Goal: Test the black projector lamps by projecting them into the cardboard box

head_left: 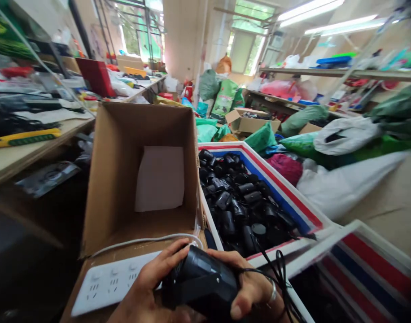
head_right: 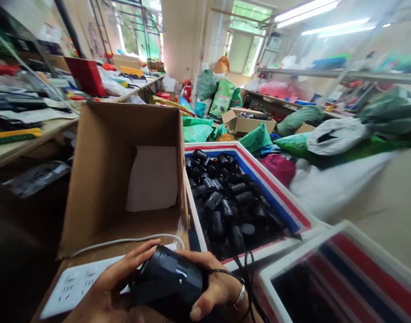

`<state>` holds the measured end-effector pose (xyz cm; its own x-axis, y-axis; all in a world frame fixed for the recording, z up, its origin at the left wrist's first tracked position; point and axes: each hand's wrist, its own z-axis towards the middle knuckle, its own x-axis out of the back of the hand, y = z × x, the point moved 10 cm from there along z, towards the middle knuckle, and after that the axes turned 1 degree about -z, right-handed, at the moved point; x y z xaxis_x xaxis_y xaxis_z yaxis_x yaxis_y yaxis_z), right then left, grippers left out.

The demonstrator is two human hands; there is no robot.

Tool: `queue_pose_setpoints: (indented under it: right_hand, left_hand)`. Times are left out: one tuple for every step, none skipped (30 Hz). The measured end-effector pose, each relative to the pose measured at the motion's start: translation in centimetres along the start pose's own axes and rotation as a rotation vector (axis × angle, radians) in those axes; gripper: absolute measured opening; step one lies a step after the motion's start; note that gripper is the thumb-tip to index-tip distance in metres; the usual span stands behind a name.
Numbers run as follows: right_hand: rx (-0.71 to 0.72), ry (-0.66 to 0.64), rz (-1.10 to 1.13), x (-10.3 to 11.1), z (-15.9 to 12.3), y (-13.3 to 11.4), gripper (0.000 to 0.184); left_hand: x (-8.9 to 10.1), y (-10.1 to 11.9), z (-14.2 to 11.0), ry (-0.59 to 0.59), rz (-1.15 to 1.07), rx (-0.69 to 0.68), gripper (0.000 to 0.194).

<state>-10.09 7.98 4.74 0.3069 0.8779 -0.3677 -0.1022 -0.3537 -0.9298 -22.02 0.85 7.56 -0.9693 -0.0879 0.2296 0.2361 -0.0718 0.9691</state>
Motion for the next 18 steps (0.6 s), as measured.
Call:
queue_pose_setpoints:
  right_hand:
    - [-0.026,-0.016,0.010,-0.3,-0.3,-0.3,0.094]
    - [-0.053,-0.027,0.018,-0.6,-0.6,-0.6,0.094]
    - [-0.075,-0.034,0.024,-0.9,-1.0,-0.7,0.094]
    - [-0.089,-0.036,0.035,-1.1,-1.4,-0.8,0.094]
    - [-0.090,-0.032,0.053,-1.2,-1.9,-0.8,0.093]
    - [-0.082,-0.020,0.077,-1.2,-2.4,-0.9,0.091]
    - [-0.072,-0.003,0.096,-1.1,-3.0,-0.8,0.089]
    - [-0.064,0.018,0.102,-0.9,-3.7,-0.8,0.088]
    - [-0.060,0.046,0.085,-0.5,-4.7,-0.7,0.088]
    - [-0.063,0.084,0.043,0.1,-5.9,-0.6,0.089]
    - [-0.069,0.142,-0.014,1.1,-7.5,-0.7,0.090]
    - [-0.075,0.220,-0.073,2.5,-9.3,-0.9,0.091]
    - [-0.079,0.321,-0.143,4.2,-11.6,-1.4,0.091]
    - [-0.079,0.448,-0.198,6.4,-14.3,-2.1,0.091]
    - [-0.102,0.574,-0.260,8.7,-17.2,-2.6,0.091]
    - [-0.140,0.733,-0.371,11.3,-20.5,-3.2,0.086]
    - [-0.187,0.921,-0.534,13.9,-24.0,-4.0,0.078]
    - [-0.236,1.136,-0.713,16.2,-27.7,-4.9,0.068]
  left_hand:
    - [-0.3,-0.1,0.3,-0.019,-0.081,-0.021,0.066]
    - [-0.8,-0.1,0.5,-0.042,-0.163,-0.039,0.064]
    - [-1.2,-0.1,0.8,-0.054,-0.247,-0.062,0.062]
    - [-1.6,-0.1,1.1,-0.062,-0.321,-0.086,0.061]
    - [-2.2,0.0,1.3,-0.076,-0.375,-0.113,0.061]
    - [-2.8,0.0,1.5,-0.090,-0.413,-0.128,0.060]
    - [-3.5,0.1,1.7,-0.109,-0.444,-0.144,0.059]
    - [-4.3,0.3,1.8,-0.135,-0.473,-0.154,0.058]
    - [-5.1,0.4,1.9,-0.168,-0.491,-0.143,0.056]
    - [-6.0,0.3,2.0,-0.198,-0.494,-0.105,0.055]
    - [-6.6,-0.1,2.0,-0.202,-0.489,-0.054,0.054]
    - [-6.9,-0.6,2.0,-0.186,-0.474,0.003,0.055]
    - [-7.0,-1.3,2.0,-0.163,-0.451,0.059,0.058]
    - [-6.8,-2.1,2.0,-0.127,-0.428,0.113,0.061]
    - [-6.3,-2.9,2.0,-0.076,-0.415,0.148,0.062]
    - [-5.5,-3.7,2.0,-0.019,-0.408,0.176,0.060]
    - [-4.6,-4.7,2.1,0.046,-0.397,0.206,0.057]
    - [-3.7,-5.6,2.1,0.111,-0.384,0.241,0.052]
